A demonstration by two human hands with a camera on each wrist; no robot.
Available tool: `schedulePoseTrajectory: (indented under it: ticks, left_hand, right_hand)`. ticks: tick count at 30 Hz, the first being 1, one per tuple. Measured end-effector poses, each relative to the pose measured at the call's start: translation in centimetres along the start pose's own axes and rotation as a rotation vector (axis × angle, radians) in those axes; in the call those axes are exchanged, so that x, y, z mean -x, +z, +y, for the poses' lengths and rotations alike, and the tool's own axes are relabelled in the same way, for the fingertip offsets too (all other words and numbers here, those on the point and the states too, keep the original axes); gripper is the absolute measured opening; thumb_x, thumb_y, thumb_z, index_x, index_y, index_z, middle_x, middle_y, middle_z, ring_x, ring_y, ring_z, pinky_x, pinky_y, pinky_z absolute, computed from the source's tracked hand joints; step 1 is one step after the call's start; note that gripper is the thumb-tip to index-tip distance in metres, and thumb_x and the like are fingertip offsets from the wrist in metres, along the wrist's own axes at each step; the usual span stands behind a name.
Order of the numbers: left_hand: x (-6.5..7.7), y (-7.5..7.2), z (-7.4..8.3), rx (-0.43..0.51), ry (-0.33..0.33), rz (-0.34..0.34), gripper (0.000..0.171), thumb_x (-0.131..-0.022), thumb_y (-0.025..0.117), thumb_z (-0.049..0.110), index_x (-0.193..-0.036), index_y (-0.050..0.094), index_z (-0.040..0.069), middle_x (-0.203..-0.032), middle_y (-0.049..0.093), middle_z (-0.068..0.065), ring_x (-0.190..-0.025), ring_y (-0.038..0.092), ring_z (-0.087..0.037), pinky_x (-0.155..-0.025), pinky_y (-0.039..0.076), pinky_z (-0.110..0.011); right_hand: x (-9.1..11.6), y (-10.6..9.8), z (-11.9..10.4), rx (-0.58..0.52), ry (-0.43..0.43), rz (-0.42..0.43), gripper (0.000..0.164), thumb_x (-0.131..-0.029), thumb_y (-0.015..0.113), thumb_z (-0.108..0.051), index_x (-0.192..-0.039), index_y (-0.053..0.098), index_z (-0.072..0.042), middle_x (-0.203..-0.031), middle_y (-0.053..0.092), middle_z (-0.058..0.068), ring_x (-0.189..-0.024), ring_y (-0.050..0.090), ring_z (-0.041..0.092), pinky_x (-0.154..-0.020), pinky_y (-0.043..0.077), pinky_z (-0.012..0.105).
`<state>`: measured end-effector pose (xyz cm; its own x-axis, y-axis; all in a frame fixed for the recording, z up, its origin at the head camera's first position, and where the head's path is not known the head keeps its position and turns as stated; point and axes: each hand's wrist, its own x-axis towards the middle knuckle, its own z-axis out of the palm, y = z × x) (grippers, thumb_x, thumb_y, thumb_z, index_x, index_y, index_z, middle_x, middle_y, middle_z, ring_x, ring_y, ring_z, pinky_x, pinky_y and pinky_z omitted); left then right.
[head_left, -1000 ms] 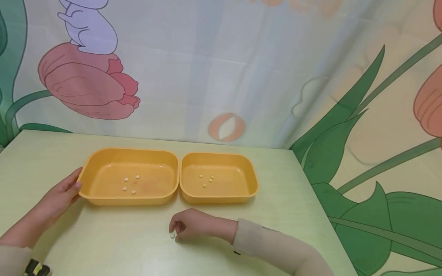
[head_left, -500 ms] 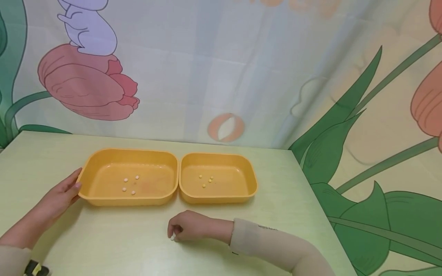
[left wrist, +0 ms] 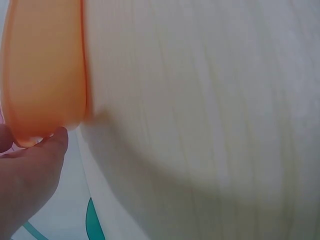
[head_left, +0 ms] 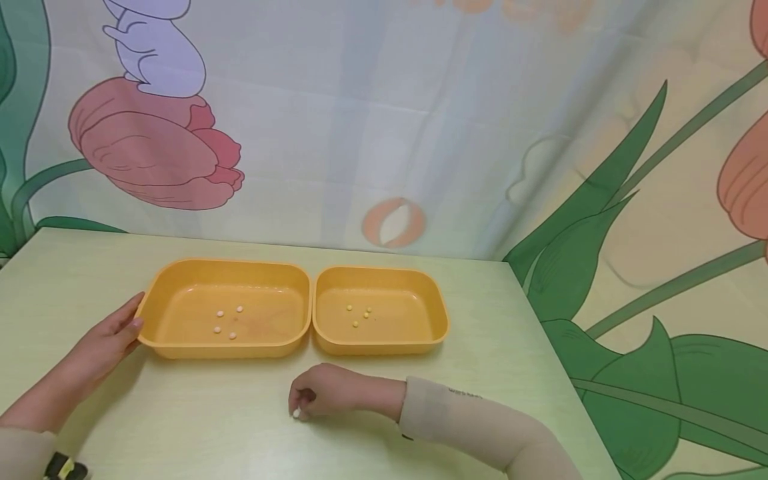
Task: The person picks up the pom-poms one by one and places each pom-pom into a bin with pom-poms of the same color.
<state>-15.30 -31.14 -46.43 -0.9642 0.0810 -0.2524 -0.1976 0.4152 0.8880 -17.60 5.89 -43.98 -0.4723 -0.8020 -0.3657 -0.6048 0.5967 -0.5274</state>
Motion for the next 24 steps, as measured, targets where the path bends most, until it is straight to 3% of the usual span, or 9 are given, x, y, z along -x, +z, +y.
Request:
schedulePoseTrajectory:
  ticks: [7,13,16,19,20,24]
  left_hand:
    - [0.0,0.0,-0.1,0.011,-0.007,0.001,0.066,-0.113,0.017,0.04,-0.16,-0.017,0.008,-0.166,-0.017,-0.027,-0.159,0.001,-0.039,-0.114,0.037,-0.016]
    - [0.0,0.0,0.1,0.008,-0.036,0.005,0.067,-0.112,0.018,0.041,-0.16,-0.018,0.01,-0.167,-0.018,-0.025,-0.157,0.0,-0.044,-0.119,0.03,-0.034]
    - [-0.1,-0.1,-0.1,0.018,-0.021,0.002,0.066,-0.113,0.017,0.04,-0.16,-0.018,0.009,-0.166,-0.018,-0.026,-0.159,0.001,-0.04,-0.116,0.036,-0.02]
    - [-0.2,0.0,-0.3,0.033,-0.003,0.002,0.066,-0.113,0.018,0.039,-0.16,-0.017,0.009,-0.166,-0.017,-0.026,-0.161,0.003,-0.029,-0.101,0.041,-0.001]
    - [-0.2,0.0,-0.4,0.037,0.005,0.003,0.067,-0.113,0.019,0.04,-0.16,-0.017,0.008,-0.166,-0.017,-0.027,-0.161,0.007,-0.018,-0.097,0.041,0.002]
    - [-0.2,-0.1,-0.6,0.046,0.015,0.003,0.068,-0.113,0.02,0.04,-0.16,-0.016,0.008,-0.166,-0.016,-0.027,-0.157,0.012,-0.006,-0.093,0.041,0.005]
  right_hand:
    - [-0.6,-0.9,-0.5,-0.133,-0.032,0.009,0.013,-0.095,0.066,0.001,-0.101,0.076,-0.005,-0.089,0.07,-0.002,-0.074,0.049,-0.006,-0.07,0.047,0.005]
    - [-1.7,-2.5,-1.6,-0.29,-0.053,0.0,0.013,-0.096,0.066,0.0,-0.106,0.074,-0.001,-0.086,0.066,-0.001,-0.068,0.051,-0.002,-0.061,0.047,0.008]
    - [-2.4,-3.8,-2.5,-0.285,-0.038,0.006,0.014,-0.096,0.067,-0.003,-0.108,0.074,-0.004,-0.088,0.069,-0.002,-0.069,0.055,-0.001,-0.063,0.052,0.011]
    - [-3.0,-5.1,-3.5,-0.26,-0.017,0.015,0.013,-0.097,0.068,-0.007,-0.108,0.074,-0.007,-0.089,0.069,-0.003,-0.071,0.058,0.0,-0.066,0.055,0.013]
    - [-3.2,-5.5,-3.8,-0.257,-0.008,0.016,0.012,-0.097,0.068,-0.008,-0.108,0.074,-0.007,-0.089,0.069,-0.003,-0.071,0.058,0.0,-0.066,0.055,0.013]
    - [-4.0,-7.0,-4.9,-0.277,0.025,0.014,0.01,-0.097,0.068,-0.007,-0.105,0.074,-0.007,-0.087,0.066,-0.004,-0.071,0.056,0.002,-0.065,0.054,0.012]
